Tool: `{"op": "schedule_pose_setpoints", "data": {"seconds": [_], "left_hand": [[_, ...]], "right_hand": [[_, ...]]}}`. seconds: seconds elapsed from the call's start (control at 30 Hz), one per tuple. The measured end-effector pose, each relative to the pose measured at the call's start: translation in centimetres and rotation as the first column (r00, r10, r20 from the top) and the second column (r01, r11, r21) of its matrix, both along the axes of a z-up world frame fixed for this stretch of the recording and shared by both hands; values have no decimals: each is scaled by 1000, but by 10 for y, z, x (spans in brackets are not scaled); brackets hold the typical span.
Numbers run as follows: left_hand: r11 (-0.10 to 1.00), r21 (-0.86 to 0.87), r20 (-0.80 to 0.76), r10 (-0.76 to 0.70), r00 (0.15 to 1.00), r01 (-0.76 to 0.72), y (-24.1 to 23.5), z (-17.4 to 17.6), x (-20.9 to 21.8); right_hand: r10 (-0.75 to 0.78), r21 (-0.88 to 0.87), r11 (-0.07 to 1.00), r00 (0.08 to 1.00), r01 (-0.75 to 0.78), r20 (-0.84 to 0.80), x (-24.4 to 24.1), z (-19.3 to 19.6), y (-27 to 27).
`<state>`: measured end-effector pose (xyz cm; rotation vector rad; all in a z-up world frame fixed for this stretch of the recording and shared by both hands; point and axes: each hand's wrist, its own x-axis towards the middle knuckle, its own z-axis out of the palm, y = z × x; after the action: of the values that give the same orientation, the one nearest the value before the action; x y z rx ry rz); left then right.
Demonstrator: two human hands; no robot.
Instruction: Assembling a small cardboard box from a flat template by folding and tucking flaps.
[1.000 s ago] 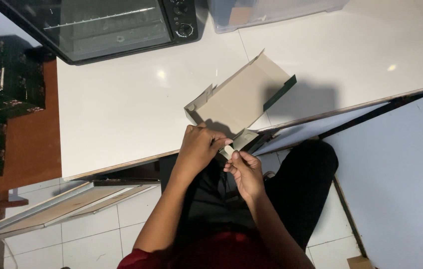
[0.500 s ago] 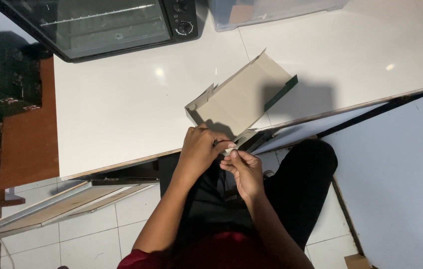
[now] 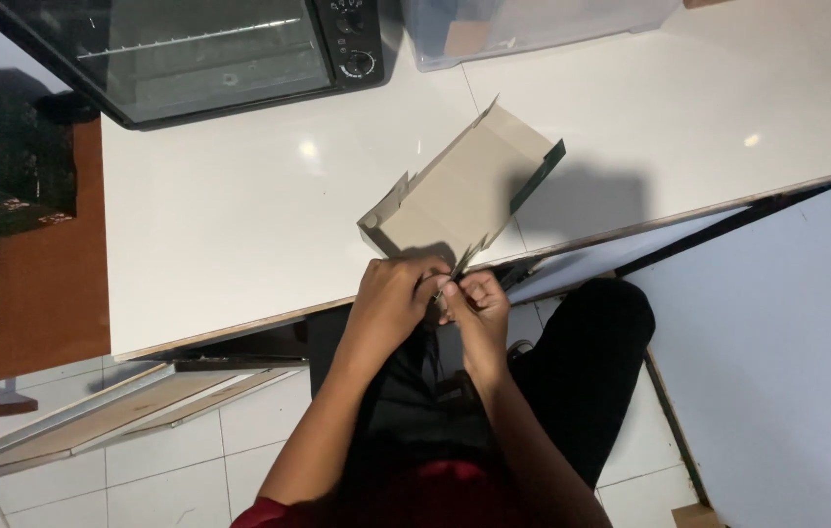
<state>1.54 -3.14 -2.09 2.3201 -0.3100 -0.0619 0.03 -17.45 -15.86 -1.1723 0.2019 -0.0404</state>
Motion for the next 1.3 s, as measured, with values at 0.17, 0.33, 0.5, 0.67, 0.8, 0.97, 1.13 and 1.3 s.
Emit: {"op": "schedule_pose_setpoints", "data": {"seconds": [0.17,0.33,0.5,0.67,0.8,0.97,1.13,1.3], "left_hand": [[973,-182,-98,-158,983,138,3,42,-18],[930,-354,-82,-132,988,95,12,65,-21],[899,-276,50,365,930,-339,33,31,6],[959,-45,-160,270,949,-281,30,-1,26],[973,-13,-236,223,946,-233,16,-20,23],[981,70,-270,194,943,-182,4,-35,16],[977,16,-348,205,915,-213,7,-37,21],[935,-119,-283,292,914,-336,13,-4,27]], "right_hand": [[91,-82,993,986,-80,140,-10,39,-9],[114,-383,924,966,-18,230,6,35,-49],[50,-578,806,958,127,282,24,85,-67],[385,-783,621,888,-47,253,106,128,-40],[700,-851,187,674,-491,-235,179,121,-2],[686,-867,-39,618,-496,-384,218,64,31],[671,-948,125,728,-294,-137,215,49,40],[623,-995,85,782,-51,13,132,123,39]]}}
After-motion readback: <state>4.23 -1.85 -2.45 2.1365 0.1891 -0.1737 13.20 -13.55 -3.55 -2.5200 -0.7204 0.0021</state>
